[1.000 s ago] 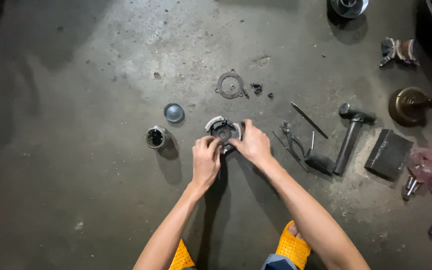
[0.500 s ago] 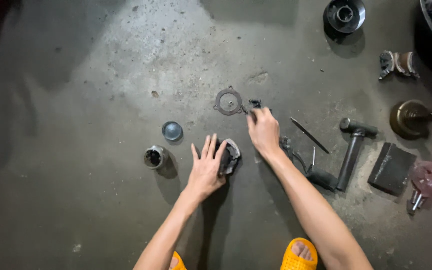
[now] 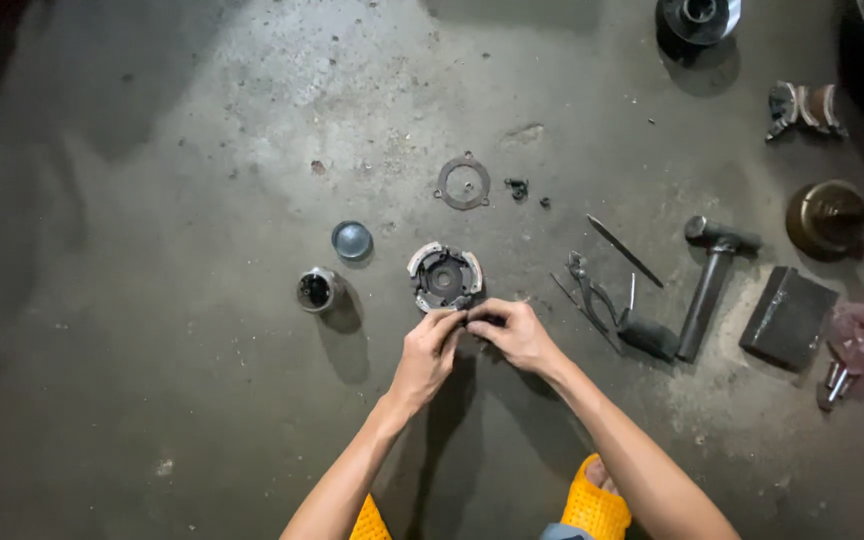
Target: Assembling the centrifugal clutch shoes and springs into the clutch carrier.
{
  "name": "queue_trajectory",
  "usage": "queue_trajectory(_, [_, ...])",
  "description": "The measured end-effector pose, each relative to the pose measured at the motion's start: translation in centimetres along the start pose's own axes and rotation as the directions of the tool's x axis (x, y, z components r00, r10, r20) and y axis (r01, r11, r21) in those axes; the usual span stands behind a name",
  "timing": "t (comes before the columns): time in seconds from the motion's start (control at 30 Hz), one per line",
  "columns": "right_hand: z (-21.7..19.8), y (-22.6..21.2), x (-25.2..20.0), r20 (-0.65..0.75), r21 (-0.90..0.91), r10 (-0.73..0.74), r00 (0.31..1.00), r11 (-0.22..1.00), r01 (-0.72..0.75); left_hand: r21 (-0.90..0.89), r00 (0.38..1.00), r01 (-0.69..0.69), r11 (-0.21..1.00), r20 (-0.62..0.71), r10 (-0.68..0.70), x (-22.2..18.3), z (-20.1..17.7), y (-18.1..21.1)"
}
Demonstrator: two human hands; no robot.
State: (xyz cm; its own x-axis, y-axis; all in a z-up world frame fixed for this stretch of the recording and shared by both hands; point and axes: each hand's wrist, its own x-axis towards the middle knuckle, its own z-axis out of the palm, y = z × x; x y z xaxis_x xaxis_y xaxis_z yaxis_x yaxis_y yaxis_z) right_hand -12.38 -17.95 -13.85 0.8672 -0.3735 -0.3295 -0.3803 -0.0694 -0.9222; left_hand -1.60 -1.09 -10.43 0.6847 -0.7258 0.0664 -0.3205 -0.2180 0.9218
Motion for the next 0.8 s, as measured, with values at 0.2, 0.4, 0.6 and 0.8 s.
queue_trajectory(0.2, [2.3, 1.6, -0.9, -0.089, 0.563, 0.363, 0.928, 0.787, -0.254, -0.144, 0.970, 0.228, 0.963, -0.050, -0.237, -1.4, 0.7, 0.2])
queue_trajectory(0.4, [1.1, -0.5, -0.2, 0.006, 0.419, 0.305, 0.952, 0.864, -0.279, -0.074, 0.997, 0.078, 0.994, 0.003, -0.078, -0.4, -1.1, 1.0])
queue_trajectory(0.6, [1.4, 0.9, -0.7, 0.010, 0.423, 0.252, 0.968, 0.876, -0.232, -0.131, 0.982, 0.186, 0.974, 0.047, -0.181, -1.7, -0.2, -1.5])
queue_trajectory(0.8, [-0.2, 0.0, 0.7, -0.122, 0.342, 0.222, 0.967, 0.924, -0.169, -0.013, 0.992, 0.129, 0.992, -0.010, -0.129, 0.7, -1.0, -2.2])
